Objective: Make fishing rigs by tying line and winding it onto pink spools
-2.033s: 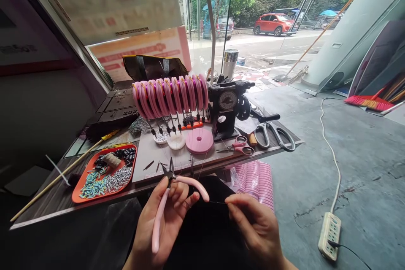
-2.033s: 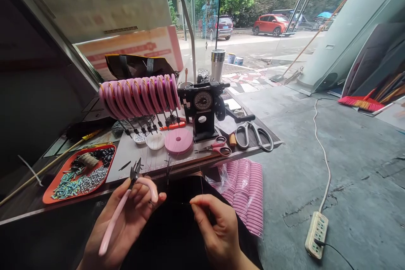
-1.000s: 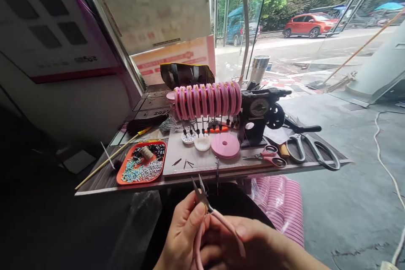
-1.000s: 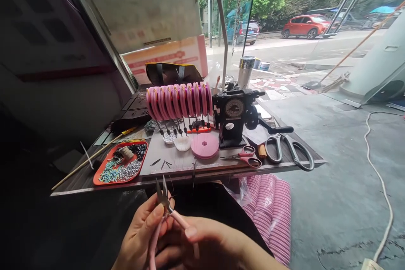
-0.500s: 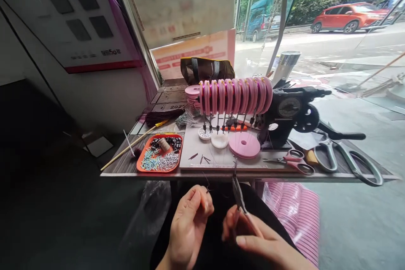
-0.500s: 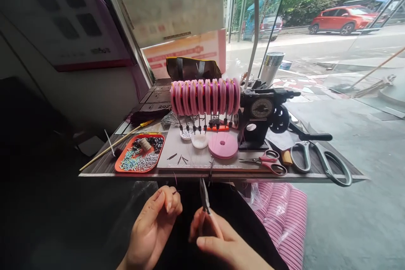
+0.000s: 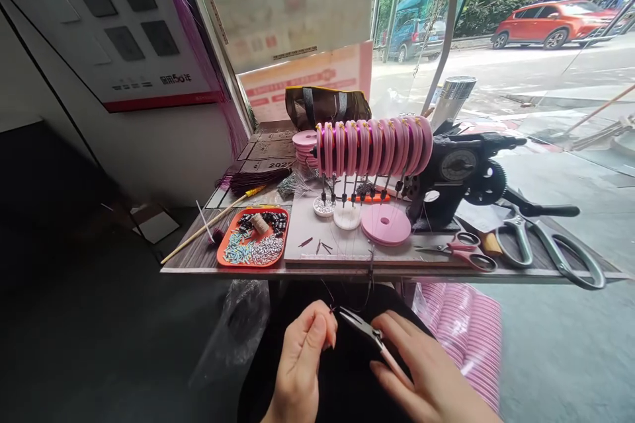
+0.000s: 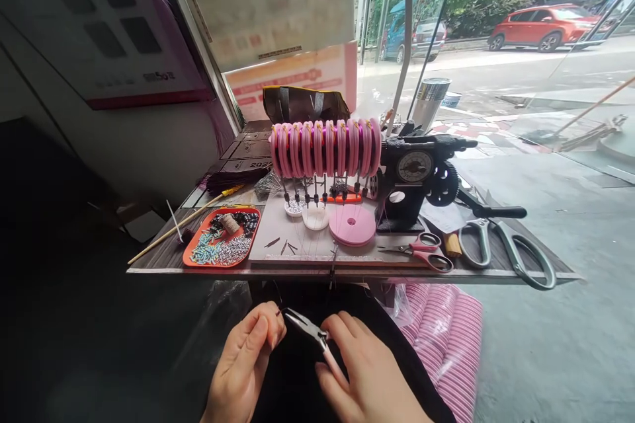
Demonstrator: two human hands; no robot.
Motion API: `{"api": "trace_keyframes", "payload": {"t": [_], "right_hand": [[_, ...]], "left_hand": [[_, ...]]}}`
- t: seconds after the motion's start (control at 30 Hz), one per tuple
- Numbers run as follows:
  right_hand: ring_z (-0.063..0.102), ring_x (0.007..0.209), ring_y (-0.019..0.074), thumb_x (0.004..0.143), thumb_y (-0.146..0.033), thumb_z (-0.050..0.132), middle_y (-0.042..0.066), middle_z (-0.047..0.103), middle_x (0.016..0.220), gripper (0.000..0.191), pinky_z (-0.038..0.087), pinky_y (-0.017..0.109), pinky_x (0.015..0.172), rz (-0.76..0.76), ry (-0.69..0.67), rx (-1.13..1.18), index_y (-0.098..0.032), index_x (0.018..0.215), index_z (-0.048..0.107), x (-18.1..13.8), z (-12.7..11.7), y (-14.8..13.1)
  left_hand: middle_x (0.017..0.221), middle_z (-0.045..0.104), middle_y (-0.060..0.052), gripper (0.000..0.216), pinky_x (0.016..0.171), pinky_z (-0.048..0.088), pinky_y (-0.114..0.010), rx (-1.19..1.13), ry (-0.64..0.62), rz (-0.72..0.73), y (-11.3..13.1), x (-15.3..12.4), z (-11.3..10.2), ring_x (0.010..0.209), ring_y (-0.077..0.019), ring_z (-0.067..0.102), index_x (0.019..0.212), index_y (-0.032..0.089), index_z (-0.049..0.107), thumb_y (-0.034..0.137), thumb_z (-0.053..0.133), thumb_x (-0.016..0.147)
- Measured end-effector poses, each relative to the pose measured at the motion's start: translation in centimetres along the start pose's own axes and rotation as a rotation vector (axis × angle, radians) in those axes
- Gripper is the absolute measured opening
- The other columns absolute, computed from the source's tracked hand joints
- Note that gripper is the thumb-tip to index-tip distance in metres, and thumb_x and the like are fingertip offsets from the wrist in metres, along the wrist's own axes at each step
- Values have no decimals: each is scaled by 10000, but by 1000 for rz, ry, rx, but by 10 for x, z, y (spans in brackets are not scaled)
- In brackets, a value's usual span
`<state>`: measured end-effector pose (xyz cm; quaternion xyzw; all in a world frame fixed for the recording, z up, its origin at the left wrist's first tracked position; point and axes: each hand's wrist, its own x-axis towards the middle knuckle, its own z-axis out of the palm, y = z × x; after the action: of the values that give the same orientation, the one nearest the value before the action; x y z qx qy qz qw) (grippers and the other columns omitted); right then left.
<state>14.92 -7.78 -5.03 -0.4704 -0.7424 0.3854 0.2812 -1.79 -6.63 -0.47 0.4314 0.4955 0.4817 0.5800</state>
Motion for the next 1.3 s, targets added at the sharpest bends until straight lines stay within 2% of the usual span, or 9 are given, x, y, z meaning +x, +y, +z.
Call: {"api": "trace_keyframes", "payload": {"t": [0.2, 0.37, 0.57, 0.7, 0.8, 0.93, 1.07, 1.2, 1.3], "right_hand": [[563, 731, 168, 767, -132, 477, 29, 559, 819, 155, 452, 256, 624, 0, -8, -58, -208, 902, 464, 2, -4, -7], [560, 740, 173, 757, -127, 471, 31, 558, 827, 159, 446, 264, 629, 33, -18, -75, -207, 894, 461, 2, -2, -6], [537, 745, 179, 763, -138, 455, 37, 544, 832, 154, 420, 273, 642, 50, -27, -21, -202, 903, 465, 3, -3, -7], [473, 663, 141, 797, -207, 451, 4, 505, 742, 17, 384, 244, 626, 141, -98, 299, -195, 797, 439, 5, 0, -10], [398, 638, 122, 784, -367, 516, -22, 427, 697, 195, 353, 229, 608, 225, -162, 659, -190, 777, 434, 4, 11, -8], [290, 589, 100, 637, -611, 604, -43, 311, 663, 472, 281, 219, 542, 297, -192, 1000, -197, 736, 398, 1, 26, -6], [277, 611, 105, 568, -595, 671, -41, 295, 662, 505, 267, 226, 559, 366, -247, 1075, -196, 698, 390, -4, 27, -12], [267, 611, 98, 521, -547, 724, -39, 304, 670, 506, 255, 218, 553, 437, -239, 1196, -193, 684, 401, -8, 27, -17], [232, 558, 70, 501, -502, 759, -52, 287, 647, 507, 220, 196, 501, 423, -239, 1283, -191, 675, 399, -11, 34, -16]], "left_hand": [[588, 389, -4, 379, 574, 281, -289, 164, -13, 83, 4, -1, 3, 586, -155, 351, 561, 191, 446, 442, 477, 843], [599, 388, -1, 383, 576, 299, -277, 200, -9, 98, 5, 0, 1, 590, -151, 359, 571, 192, 435, 445, 453, 857], [611, 395, 7, 376, 574, 284, -279, 341, -106, 151, 5, -3, 1, 582, -137, 376, 604, 187, 439, 423, 388, 893], [621, 416, 2, 359, 583, 286, -282, 372, -169, 195, 5, -4, -1, 594, -136, 403, 617, 182, 480, 392, 395, 896], [631, 419, -6, 359, 614, 304, -287, 215, -207, 113, -1, -4, -5, 617, -147, 415, 607, 179, 502, 418, 440, 868], [612, 406, -8, 362, 752, 339, -330, -110, -204, -71, -9, -8, -7, 654, -165, 425, 552, 174, 472, 421, 527, 810], [568, 366, 2, 390, 724, 349, -317, -262, -134, -180, -10, -16, -5, 648, -175, 422, 506, 183, 431, 437, 603, 746], [546, 340, 9, 413, 683, 346, -302, -272, -72, -220, -7, -22, -3, 628, -172, 406, 488, 188, 414, 455, 650, 696], [540, 340, 8, 427, 673, 344, -296, -277, -49, -230, -5, -24, -1, 624, -170, 399, 480, 189, 401, 460, 665, 677]]}}
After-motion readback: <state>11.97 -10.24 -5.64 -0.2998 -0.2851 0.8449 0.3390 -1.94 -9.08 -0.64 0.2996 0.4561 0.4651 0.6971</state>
